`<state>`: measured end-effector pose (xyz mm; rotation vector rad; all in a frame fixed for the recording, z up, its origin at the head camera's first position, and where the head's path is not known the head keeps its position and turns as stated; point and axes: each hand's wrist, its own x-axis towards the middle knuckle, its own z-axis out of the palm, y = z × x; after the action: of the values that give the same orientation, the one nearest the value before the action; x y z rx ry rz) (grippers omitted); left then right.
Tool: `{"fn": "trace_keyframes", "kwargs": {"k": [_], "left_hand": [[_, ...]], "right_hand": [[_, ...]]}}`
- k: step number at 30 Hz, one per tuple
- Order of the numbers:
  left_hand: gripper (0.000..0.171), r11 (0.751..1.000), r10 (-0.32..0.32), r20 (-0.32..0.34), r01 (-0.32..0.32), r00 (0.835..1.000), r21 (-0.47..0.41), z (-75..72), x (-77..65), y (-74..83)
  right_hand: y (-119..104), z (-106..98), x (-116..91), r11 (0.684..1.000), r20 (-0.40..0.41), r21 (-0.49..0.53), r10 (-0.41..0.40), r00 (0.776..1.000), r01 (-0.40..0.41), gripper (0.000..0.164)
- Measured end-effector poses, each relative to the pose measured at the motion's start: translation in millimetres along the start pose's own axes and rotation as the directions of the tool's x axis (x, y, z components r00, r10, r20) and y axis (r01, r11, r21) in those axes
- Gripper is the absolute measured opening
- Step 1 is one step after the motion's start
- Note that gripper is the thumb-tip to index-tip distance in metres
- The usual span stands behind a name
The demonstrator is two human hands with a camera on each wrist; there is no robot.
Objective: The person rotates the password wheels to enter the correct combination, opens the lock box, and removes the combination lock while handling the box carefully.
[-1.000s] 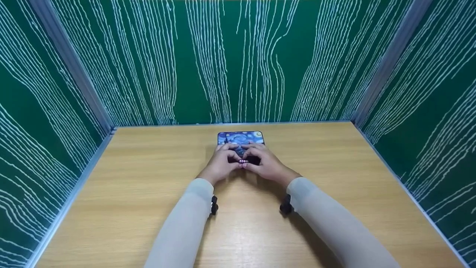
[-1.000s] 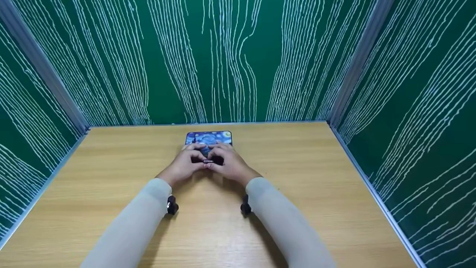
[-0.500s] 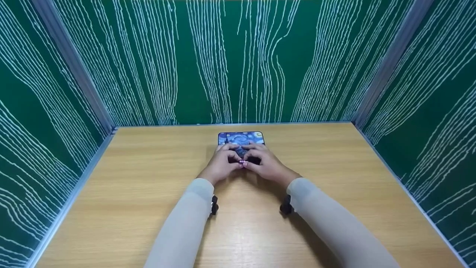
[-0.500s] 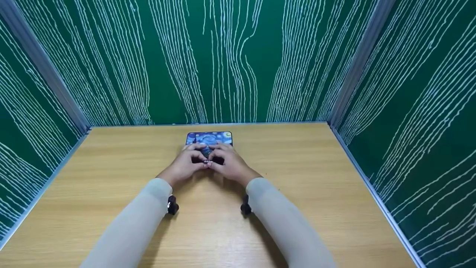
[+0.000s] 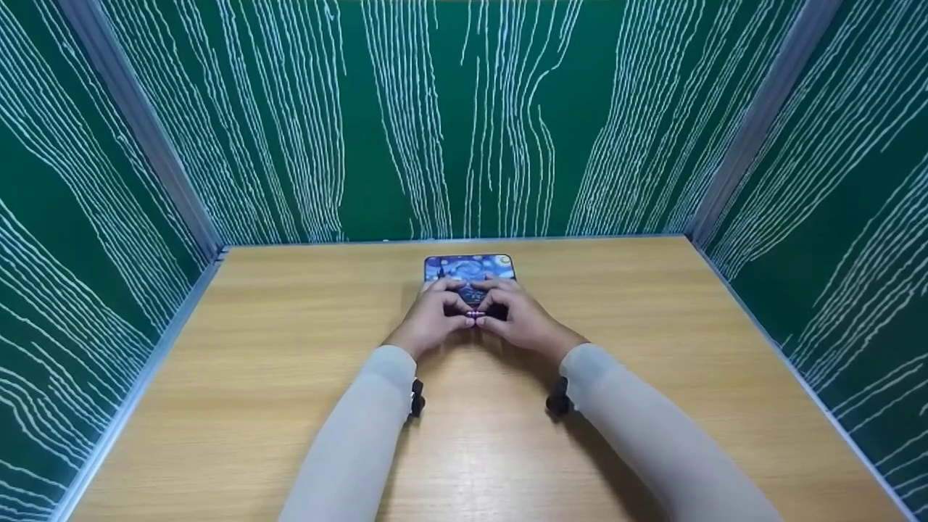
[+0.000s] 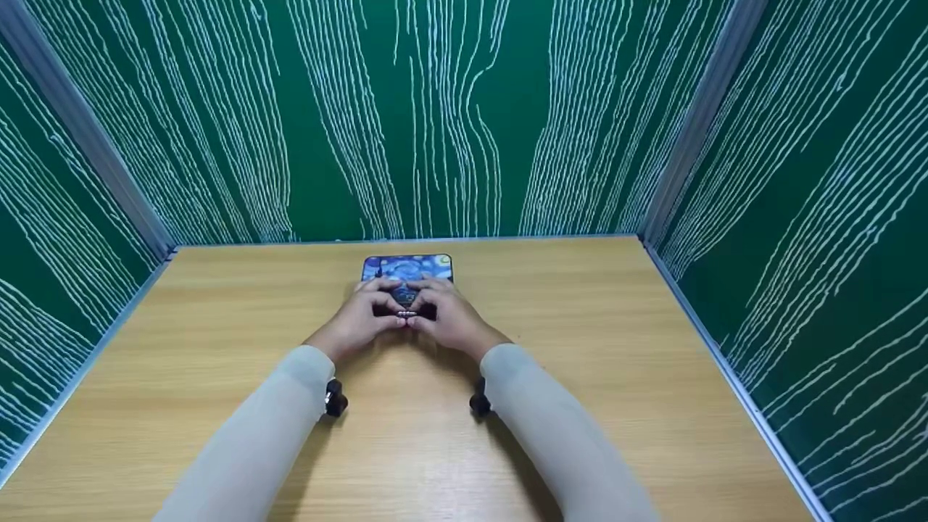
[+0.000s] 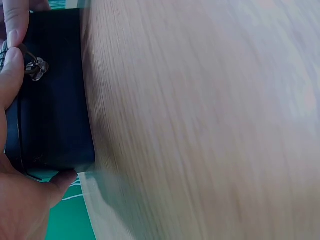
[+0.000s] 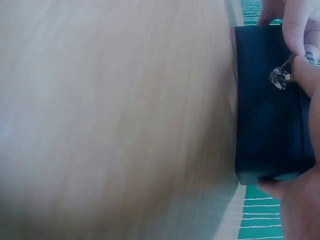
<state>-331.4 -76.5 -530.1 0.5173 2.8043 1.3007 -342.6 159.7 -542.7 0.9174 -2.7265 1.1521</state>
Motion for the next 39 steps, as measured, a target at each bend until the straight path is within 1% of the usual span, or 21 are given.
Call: {"fn": "trace_keyframes", "kwargs": {"k": [6, 13, 18, 26, 29, 33, 36, 39], "left_hand": [[0.006, 1.0, 0.013, 0.007, -0.013, 1.0, 0.025, -1.8, -0.5, 0.0], [0.005, 1.0, 0.001, 0.01, -0.001, 1.0, 0.012, -2.5, -0.8, 2.3], [0.005, 1.0, -0.015, 0.014, 0.015, 1.0, 0.015, -2.2, -0.5, 1.8], [0.006, 1.0, -0.016, 0.022, 0.016, 1.0, 0.023, -4.0, 0.1, 0.4], [0.006, 1.0, -0.011, 0.022, 0.011, 1.0, 0.025, -3.8, -0.5, 0.6], [0.005, 0.999, 0.015, 0.02, -0.016, 1.0, 0.029, -3.6, -1.5, 1.4], [0.005, 0.999, 0.019, 0.021, -0.019, 1.0, 0.028, -3.2, -2.1, 1.5], [0.005, 0.999, 0.009, 0.021, -0.009, 1.0, 0.031, -2.8, -2.1, 1.0]], "right_hand": [[-1.4, -0.2, 0.6, 1.0, 0.002, -0.016, -0.009, 1.0, 0.009, 0.008], [-2.5, -2.0, 0.7, 1.0, -0.002, -0.001, 0.004, 1.0, -0.004, 0.011], [-0.8, -1.4, 1.4, 1.0, 0.0, -0.003, 0.012, 1.0, -0.012, 0.007], [-0.9, -1.4, 2.5, 1.0, -0.001, 0.0, 0.015, 1.0, -0.015, 0.006], [-1.8, -1.2, 1.6, 1.0, 0.0, -0.007, 0.018, 1.0, -0.018, 0.006], [-2.7, -0.5, 1.5, 1.0, -0.001, -0.011, -0.001, 1.0, 0.001, 0.006], [-3.3, 0.0, 1.6, 1.0, -0.002, -0.009, -0.014, 1.0, 0.014, 0.006], [-3.5, 0.2, 1.4, 1.0, -0.004, -0.004, -0.007, 1.0, 0.007, 0.006]]}}
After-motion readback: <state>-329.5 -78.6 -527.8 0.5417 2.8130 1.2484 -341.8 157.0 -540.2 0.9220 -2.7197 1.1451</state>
